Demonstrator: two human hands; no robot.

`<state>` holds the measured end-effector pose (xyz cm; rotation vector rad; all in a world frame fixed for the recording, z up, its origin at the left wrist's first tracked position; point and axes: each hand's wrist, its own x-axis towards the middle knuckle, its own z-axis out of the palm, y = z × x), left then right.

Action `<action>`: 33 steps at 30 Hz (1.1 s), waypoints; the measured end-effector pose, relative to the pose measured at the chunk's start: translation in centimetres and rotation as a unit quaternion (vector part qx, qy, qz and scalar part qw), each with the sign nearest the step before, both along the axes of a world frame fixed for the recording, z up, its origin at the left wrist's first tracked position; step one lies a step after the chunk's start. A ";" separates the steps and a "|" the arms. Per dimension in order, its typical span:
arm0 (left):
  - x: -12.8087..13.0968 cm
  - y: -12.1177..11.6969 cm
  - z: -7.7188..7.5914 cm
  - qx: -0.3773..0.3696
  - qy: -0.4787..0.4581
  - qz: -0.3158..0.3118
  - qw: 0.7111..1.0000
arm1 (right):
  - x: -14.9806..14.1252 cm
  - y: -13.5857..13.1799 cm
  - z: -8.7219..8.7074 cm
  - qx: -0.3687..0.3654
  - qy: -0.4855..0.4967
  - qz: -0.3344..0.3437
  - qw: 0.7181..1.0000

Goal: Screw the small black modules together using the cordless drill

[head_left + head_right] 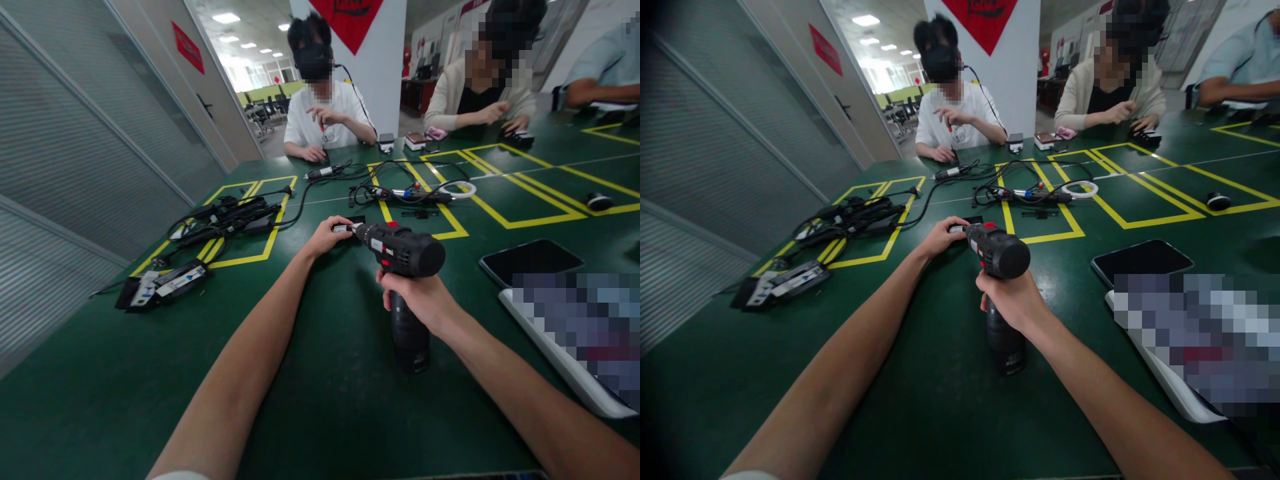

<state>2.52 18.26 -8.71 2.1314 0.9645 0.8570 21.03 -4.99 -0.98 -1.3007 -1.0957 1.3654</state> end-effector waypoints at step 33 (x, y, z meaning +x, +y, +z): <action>0.0 -0.1 0.1 -0.008 -0.007 0.000 1.000 | -0.2 -0.1 0.6 -0.019 -0.003 -0.012 1.000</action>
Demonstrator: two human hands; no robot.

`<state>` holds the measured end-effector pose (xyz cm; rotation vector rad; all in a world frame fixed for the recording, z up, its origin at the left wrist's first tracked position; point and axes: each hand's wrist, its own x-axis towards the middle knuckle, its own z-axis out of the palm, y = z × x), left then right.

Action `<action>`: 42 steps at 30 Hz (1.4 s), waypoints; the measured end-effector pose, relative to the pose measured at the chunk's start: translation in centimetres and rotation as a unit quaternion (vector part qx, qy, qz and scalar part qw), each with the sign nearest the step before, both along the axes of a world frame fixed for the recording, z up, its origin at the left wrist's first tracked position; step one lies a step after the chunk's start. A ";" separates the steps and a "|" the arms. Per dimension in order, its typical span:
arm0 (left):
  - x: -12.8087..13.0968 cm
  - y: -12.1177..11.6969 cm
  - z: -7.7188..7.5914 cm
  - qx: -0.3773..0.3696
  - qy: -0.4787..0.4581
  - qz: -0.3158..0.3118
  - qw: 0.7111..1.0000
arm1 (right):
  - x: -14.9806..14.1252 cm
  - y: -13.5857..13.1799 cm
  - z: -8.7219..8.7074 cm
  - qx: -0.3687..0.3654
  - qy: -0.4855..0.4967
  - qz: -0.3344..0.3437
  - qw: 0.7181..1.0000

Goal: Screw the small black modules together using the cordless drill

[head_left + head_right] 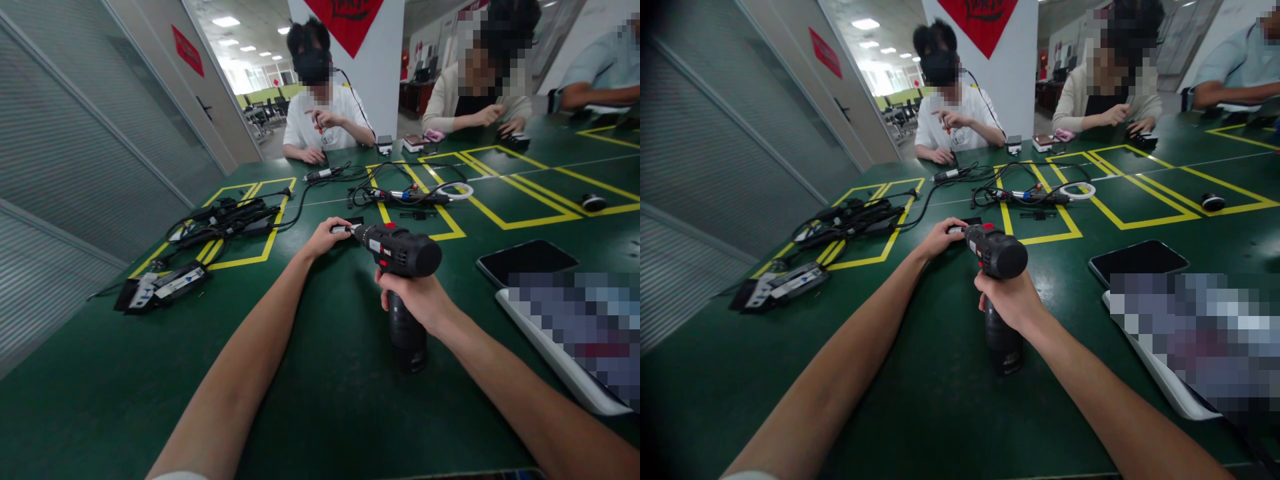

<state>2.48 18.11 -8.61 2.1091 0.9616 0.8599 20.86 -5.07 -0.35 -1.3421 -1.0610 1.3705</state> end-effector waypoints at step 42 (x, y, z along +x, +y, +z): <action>-0.1 0.3 -0.4 -0.014 -0.019 -0.011 1.000 | 0.3 0.1 -0.6 -0.007 0.019 -0.005 1.000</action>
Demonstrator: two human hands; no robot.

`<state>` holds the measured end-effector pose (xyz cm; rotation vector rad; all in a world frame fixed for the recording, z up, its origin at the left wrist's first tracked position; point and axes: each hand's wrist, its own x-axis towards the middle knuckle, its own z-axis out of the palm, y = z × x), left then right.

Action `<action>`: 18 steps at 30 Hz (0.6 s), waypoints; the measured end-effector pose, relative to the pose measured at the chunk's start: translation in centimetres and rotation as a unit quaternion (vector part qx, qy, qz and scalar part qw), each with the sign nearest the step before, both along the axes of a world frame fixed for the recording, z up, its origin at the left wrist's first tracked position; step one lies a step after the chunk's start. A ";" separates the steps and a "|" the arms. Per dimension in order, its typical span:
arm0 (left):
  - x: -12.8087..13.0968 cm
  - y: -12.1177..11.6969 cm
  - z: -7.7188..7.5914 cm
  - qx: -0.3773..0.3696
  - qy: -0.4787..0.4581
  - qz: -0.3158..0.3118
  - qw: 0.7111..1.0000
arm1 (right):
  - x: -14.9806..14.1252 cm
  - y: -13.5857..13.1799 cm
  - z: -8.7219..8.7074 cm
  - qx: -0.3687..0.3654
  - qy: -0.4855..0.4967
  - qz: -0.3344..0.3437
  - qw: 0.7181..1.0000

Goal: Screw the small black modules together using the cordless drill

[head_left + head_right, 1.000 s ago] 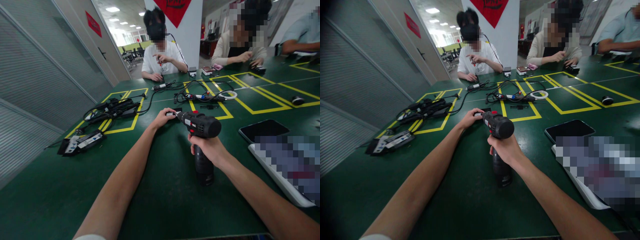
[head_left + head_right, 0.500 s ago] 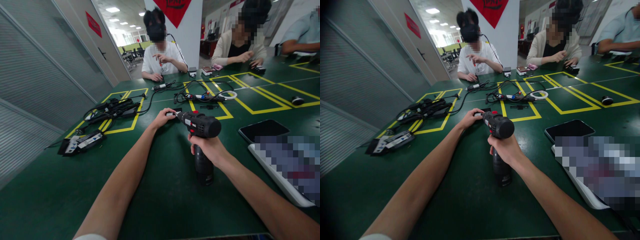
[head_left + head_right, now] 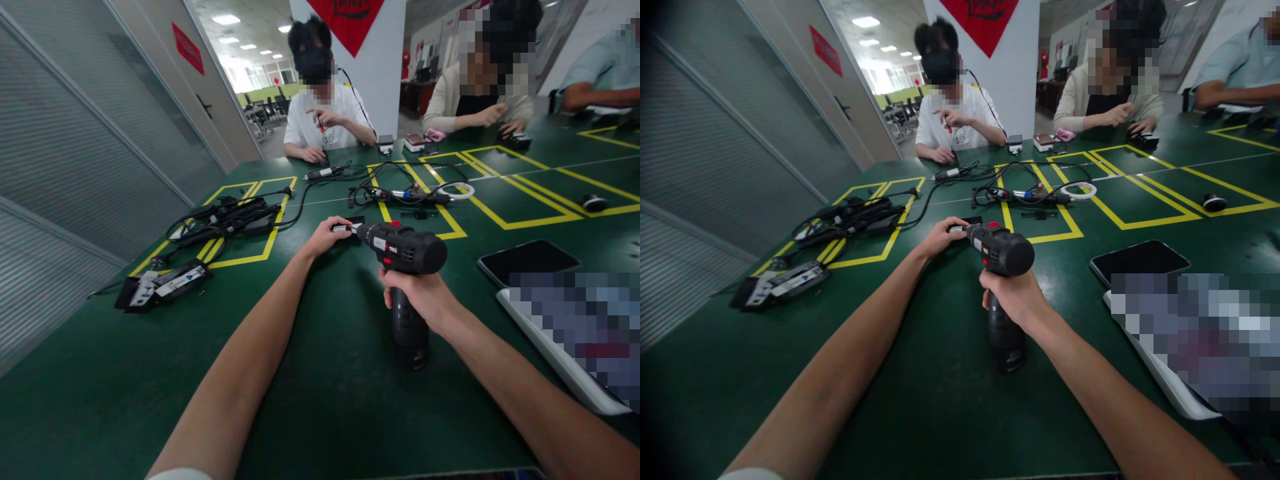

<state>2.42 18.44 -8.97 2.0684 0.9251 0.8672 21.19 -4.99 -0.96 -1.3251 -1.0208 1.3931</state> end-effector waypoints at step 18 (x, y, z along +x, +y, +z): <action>-0.2 0.3 -0.3 0.023 0.029 0.013 0.999 | -0.2 0.0 0.3 0.003 -0.008 0.003 1.000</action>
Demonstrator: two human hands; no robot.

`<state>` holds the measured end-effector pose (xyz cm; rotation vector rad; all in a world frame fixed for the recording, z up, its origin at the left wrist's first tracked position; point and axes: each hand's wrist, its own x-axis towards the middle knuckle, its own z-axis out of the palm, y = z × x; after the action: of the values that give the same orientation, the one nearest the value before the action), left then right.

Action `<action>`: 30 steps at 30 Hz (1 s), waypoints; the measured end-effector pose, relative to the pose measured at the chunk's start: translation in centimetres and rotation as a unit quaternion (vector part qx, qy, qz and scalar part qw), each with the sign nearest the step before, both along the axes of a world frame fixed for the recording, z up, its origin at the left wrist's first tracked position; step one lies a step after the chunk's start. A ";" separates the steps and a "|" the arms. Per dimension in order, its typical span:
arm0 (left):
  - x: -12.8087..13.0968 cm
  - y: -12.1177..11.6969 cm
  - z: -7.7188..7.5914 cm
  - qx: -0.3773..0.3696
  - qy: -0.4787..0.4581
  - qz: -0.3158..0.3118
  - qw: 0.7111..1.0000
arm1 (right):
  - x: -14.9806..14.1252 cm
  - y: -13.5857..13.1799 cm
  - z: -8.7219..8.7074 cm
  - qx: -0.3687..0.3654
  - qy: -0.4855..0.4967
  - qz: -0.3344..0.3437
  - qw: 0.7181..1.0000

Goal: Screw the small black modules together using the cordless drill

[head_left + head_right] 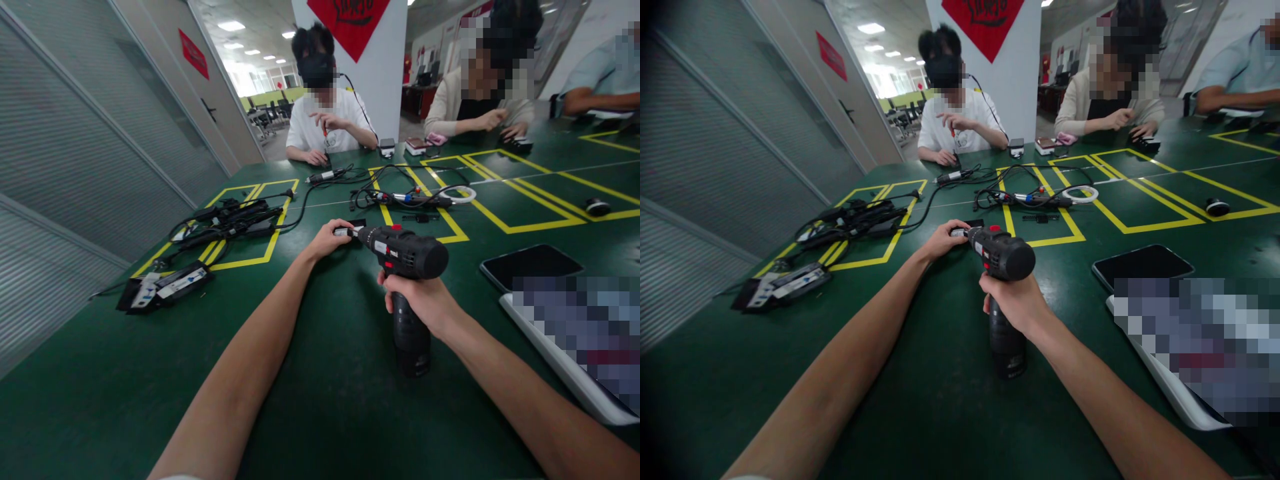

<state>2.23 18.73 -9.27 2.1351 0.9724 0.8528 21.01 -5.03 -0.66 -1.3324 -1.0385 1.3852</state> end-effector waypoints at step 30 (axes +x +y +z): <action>0.1 0.1 0.0 -0.006 0.012 0.012 1.000 | 0.2 0.0 -0.7 0.008 -0.006 0.004 1.000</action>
<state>2.29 18.84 -9.23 2.1320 1.0154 0.8316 21.16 -4.98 -1.37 -1.3287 -1.0614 1.3728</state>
